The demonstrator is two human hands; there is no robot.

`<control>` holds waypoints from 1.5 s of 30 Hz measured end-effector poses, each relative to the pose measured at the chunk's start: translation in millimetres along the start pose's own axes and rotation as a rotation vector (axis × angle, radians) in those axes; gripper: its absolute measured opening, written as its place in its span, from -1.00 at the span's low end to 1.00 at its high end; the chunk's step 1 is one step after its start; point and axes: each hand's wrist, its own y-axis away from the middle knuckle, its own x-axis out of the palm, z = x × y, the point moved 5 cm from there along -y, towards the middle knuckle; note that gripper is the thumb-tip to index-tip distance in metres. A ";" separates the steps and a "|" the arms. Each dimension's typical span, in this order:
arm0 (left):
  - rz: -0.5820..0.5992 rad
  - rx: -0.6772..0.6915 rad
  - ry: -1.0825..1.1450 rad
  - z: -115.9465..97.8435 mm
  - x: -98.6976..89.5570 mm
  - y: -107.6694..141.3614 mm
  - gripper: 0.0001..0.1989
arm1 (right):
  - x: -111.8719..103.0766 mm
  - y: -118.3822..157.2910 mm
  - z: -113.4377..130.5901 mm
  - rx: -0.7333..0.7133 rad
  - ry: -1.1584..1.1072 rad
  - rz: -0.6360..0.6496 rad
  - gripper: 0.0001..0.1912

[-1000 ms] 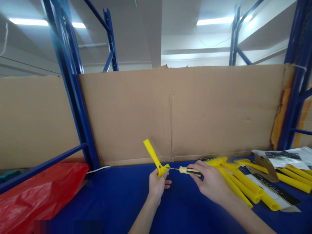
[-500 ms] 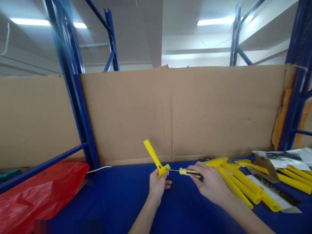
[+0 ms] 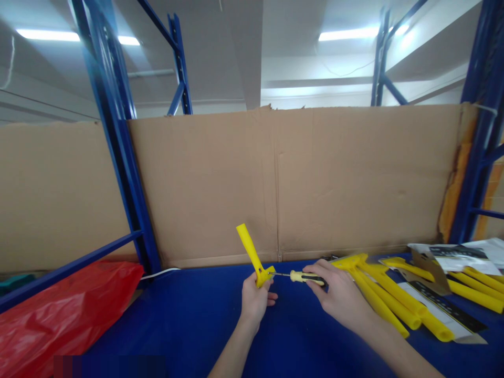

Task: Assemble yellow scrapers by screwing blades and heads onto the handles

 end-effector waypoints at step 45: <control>0.007 0.035 -0.106 2.4 1.4 -2.2 -0.81 | 7.2 1.8 -16.8 0.176 -0.102 -0.157 -0.66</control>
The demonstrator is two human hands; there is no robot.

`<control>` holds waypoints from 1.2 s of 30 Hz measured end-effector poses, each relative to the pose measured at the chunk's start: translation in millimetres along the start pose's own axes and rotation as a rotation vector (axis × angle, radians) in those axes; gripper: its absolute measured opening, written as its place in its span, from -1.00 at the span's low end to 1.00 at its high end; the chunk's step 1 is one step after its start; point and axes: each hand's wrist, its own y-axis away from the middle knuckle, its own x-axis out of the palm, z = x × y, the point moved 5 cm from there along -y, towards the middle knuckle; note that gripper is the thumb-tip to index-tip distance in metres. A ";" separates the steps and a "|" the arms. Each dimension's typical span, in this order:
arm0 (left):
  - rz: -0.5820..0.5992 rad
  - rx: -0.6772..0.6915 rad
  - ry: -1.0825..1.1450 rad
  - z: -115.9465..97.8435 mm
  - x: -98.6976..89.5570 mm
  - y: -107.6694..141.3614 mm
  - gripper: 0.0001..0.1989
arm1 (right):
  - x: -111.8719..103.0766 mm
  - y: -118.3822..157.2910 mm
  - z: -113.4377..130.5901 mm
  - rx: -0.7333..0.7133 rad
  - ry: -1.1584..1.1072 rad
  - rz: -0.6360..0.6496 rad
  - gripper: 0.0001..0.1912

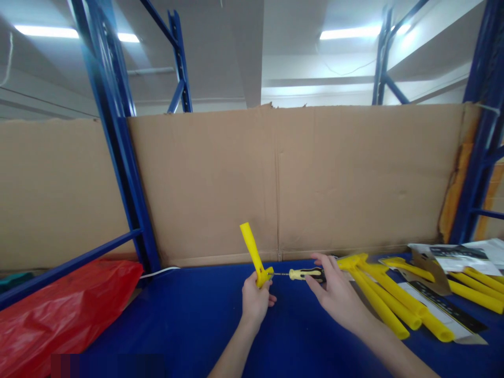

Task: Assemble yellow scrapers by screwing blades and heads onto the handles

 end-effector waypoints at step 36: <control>-0.015 0.022 -0.017 1.4 1.0 -1.8 -0.87 | -5.6 4.7 16.2 0.027 0.055 0.063 -0.64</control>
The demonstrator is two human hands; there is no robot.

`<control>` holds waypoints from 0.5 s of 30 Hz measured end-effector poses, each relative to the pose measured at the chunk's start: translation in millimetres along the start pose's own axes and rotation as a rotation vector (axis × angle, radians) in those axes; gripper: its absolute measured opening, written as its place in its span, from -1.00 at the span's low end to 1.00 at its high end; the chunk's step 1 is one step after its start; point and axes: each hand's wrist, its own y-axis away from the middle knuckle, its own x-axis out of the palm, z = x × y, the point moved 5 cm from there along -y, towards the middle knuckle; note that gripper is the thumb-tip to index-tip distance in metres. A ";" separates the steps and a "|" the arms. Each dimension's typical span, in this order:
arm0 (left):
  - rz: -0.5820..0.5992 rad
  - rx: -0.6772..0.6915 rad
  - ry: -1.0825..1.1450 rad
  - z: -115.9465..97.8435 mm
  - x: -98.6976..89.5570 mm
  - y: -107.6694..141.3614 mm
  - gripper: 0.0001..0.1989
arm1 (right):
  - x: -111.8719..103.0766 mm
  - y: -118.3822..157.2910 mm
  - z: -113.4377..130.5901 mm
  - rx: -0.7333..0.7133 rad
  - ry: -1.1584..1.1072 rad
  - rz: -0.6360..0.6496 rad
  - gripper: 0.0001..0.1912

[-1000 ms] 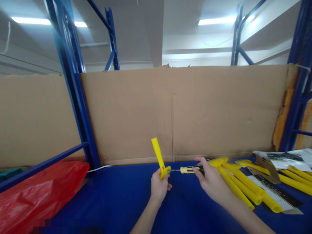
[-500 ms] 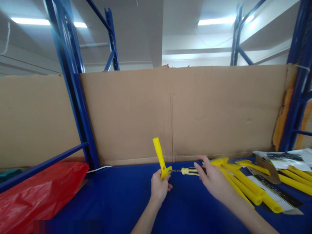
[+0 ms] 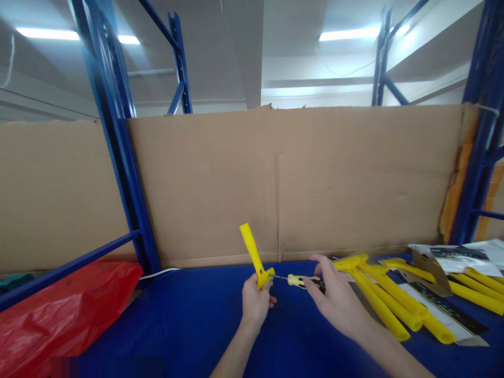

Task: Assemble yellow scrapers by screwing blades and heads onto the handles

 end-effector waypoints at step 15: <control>-0.032 -0.017 0.049 -1.1 -1.2 1.2 -0.85 | 2.1 -2.9 -5.9 -0.053 -0.109 -0.098 -0.62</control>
